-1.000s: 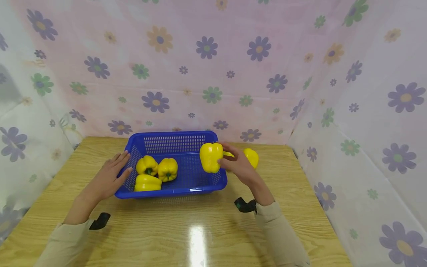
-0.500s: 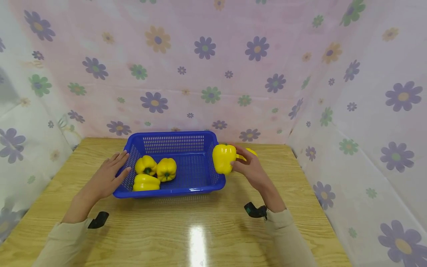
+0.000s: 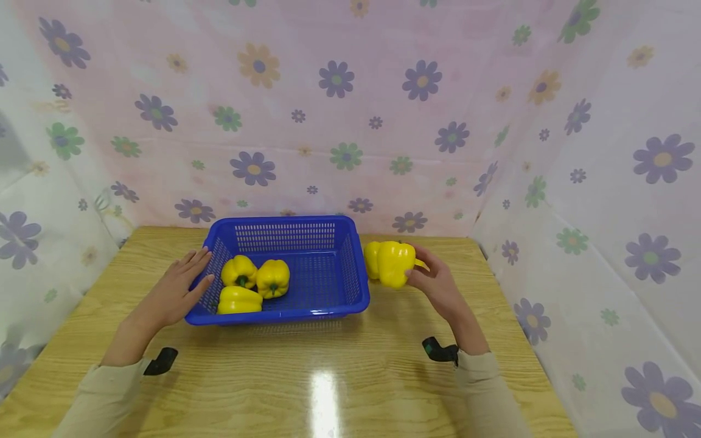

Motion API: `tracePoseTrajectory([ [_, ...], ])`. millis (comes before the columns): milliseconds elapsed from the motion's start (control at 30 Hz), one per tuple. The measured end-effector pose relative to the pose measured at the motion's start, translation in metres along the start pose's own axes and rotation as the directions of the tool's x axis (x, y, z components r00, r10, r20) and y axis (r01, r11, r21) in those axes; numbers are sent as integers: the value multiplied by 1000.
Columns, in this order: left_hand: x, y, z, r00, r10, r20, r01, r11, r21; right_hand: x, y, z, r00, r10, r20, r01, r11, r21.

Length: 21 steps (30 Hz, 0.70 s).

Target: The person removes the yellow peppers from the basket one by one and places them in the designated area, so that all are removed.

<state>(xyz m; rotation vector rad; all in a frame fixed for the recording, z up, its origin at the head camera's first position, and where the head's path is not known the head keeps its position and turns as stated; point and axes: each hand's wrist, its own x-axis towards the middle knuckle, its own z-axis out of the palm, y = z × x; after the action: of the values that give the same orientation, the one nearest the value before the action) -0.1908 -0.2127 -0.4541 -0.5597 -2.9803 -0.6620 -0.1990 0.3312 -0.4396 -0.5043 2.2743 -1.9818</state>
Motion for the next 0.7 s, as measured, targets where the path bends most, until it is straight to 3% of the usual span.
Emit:
tracePoseTrajectory([
  [400, 0, -1, 2, 1000, -4, -3, 4, 1000, -11, -5, 24, -37, 1000, -5, -18, 4, 999, -47],
  [500, -1, -1, 3, 1000, -5, -4, 5, 1000, -13, -5, 29, -47, 999, 15, -48, -19, 997, -73],
  [700, -1, -1, 3, 1000, 1, -8, -1, 1000, -9, -7, 40, -65, 991, 35, -127, -37, 999, -16],
])
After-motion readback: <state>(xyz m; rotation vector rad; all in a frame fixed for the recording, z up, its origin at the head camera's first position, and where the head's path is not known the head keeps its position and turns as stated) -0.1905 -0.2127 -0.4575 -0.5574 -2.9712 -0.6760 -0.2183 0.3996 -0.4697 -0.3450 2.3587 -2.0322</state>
